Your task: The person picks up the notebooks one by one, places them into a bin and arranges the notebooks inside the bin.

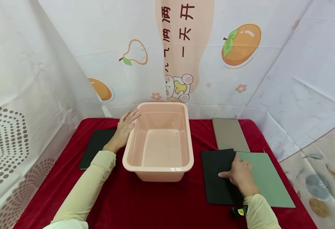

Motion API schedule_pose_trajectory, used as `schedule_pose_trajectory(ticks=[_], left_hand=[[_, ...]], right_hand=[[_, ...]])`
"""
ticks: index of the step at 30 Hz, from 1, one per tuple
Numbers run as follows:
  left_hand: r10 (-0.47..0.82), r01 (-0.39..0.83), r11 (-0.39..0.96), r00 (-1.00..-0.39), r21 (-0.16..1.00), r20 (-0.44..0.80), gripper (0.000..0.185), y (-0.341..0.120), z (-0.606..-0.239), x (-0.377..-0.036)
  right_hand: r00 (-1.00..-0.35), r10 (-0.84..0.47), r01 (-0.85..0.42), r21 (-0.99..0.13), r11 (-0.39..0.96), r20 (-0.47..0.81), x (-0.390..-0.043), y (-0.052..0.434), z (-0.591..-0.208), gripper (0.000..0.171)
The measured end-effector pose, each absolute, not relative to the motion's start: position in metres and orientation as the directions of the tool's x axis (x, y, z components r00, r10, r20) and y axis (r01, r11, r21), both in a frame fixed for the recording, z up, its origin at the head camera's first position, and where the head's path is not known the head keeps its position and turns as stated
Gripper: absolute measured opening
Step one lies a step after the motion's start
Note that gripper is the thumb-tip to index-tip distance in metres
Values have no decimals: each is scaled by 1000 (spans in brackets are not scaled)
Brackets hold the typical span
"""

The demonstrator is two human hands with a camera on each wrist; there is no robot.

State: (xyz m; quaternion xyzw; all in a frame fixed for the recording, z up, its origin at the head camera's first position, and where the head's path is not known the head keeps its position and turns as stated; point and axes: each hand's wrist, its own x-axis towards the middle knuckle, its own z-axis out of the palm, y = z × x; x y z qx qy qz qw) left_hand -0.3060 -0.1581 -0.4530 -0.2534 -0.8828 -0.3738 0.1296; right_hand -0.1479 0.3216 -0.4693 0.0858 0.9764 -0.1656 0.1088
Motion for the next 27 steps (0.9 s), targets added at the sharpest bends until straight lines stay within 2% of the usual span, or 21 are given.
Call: schedule_pose_trajectory(ticks=[4, 16, 22, 24, 27], left_hand=[[354, 546, 587, -837, 598, 417, 51, -160, -452, -306], [349, 555, 590, -830, 586, 435, 51, -160, -452, -308], [354, 559, 587, -828, 586, 434, 51, -158, -454, -307], [356, 556, 586, -830, 589, 430, 51, -158, -454, -306], [353, 551, 586, -834, 595, 424, 51, -157, -453, -306]], right_hand=[[-973, 109, 171, -319, 932, -203, -145, 322, -470, 130], [-996, 20, 61, -492, 868, -89, -143, 325, -470, 109], [-995, 47, 87, -511, 855, -91, -134, 328, -480, 116], [-995, 63, 97, -524, 846, -82, -130, 328, -483, 112], [-996, 83, 94, -553, 828, -44, -126, 327, -484, 96]])
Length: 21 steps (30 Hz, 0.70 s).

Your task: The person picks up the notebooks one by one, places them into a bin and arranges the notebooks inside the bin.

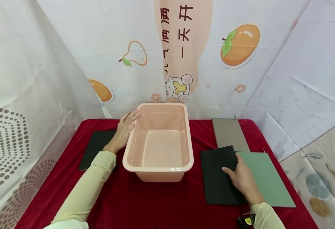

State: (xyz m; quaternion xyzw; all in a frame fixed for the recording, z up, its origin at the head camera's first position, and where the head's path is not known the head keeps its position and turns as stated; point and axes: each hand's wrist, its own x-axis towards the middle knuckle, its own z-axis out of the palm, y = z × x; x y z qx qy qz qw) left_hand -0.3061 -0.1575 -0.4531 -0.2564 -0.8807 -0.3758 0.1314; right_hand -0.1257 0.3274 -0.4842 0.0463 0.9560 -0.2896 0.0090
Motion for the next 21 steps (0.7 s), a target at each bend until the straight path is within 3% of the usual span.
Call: schedule_pose_trajectory(ticks=[5, 13, 21], left_hand=[[348, 544, 591, -838, 596, 420, 52, -158, -452, -306], [349, 539, 599, -841, 592, 414, 52, -159, -450, -307], [351, 543, 588, -839, 600, 415, 52, -158, -454, -308]], right_hand=[[-994, 103, 70, -580, 811, 24, -122, 326, -486, 75], [-982, 162, 57, -658, 751, 100, -121, 328, -487, 72], [-980, 156, 36, -664, 747, 122, -121, 327, -476, 63]])
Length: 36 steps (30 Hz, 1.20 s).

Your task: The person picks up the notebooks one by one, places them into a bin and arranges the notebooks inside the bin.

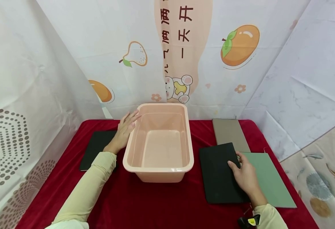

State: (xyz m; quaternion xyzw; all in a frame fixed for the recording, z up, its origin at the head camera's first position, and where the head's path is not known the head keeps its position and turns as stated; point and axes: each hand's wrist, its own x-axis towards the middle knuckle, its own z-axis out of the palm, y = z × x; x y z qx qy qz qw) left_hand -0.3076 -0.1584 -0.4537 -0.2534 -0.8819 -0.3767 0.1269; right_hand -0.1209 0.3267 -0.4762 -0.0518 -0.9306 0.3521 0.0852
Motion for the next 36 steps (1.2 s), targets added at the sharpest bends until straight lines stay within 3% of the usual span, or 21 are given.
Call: schedule_pose_trajectory(ticks=[6, 13, 23, 36], left_hand=[[352, 549, 585, -835, 597, 423, 52, -160, -457, -309], [352, 545, 587, -838, 599, 417, 54, -160, -455, -309], [350, 549, 590, -835, 592, 425, 52, -159, -455, -308], [357, 558, 591, -828, 582, 432, 53, -159, -454, -309]], right_hand=[[-982, 163, 54, -671, 739, 100, -126, 326, -470, 63], [-968, 193, 37, -665, 746, 163, -134, 329, -463, 60], [-962, 240, 60, -759, 649, 129, -143, 335, -447, 65], [-935, 299, 44, -774, 632, 191, -159, 342, -425, 64]])
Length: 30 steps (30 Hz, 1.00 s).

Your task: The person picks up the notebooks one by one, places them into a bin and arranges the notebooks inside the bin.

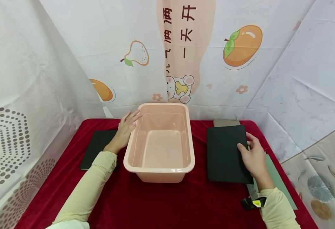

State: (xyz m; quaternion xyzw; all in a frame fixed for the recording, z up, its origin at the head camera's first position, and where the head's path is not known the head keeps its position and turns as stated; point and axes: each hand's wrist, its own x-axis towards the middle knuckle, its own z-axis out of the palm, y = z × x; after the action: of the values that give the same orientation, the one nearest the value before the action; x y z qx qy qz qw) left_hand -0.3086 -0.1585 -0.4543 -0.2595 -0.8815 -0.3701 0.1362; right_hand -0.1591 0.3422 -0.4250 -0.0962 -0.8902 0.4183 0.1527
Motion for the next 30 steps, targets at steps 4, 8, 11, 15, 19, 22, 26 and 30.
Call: schedule_pose_trajectory(ticks=[4, 8, 11, 15, 19, 22, 26, 30], left_hand=[[356, 561, 588, -826, 583, 436, 52, -159, -453, -308], [352, 556, 587, -830, 589, 432, 51, -159, -453, -307], [352, 552, 585, -833, 595, 427, 52, -159, -453, -307], [352, 547, 587, -836, 597, 420, 52, -160, -453, -308], [350, 546, 588, -837, 597, 421, 52, -159, -451, -307], [352, 550, 586, -834, 594, 425, 51, -158, -451, -307], [359, 554, 583, -832, 594, 424, 51, -158, -452, -308], [349, 549, 585, -835, 597, 425, 51, -158, -452, -308]], right_hand=[[-937, 298, 44, -783, 620, 183, -164, 343, -419, 65], [-946, 285, 61, -782, 620, 152, -169, 343, -413, 67], [-951, 277, 69, -781, 621, 136, -173, 344, -407, 68], [-942, 287, 44, -788, 614, 171, -179, 345, -400, 67], [-932, 299, 20, -793, 609, 206, -184, 345, -392, 66], [-932, 307, 33, -797, 603, 193, -186, 346, -388, 67], [-935, 309, 42, -807, 589, 177, -188, 346, -383, 68], [-940, 295, 28, -822, 569, 172, -191, 345, -376, 68]])
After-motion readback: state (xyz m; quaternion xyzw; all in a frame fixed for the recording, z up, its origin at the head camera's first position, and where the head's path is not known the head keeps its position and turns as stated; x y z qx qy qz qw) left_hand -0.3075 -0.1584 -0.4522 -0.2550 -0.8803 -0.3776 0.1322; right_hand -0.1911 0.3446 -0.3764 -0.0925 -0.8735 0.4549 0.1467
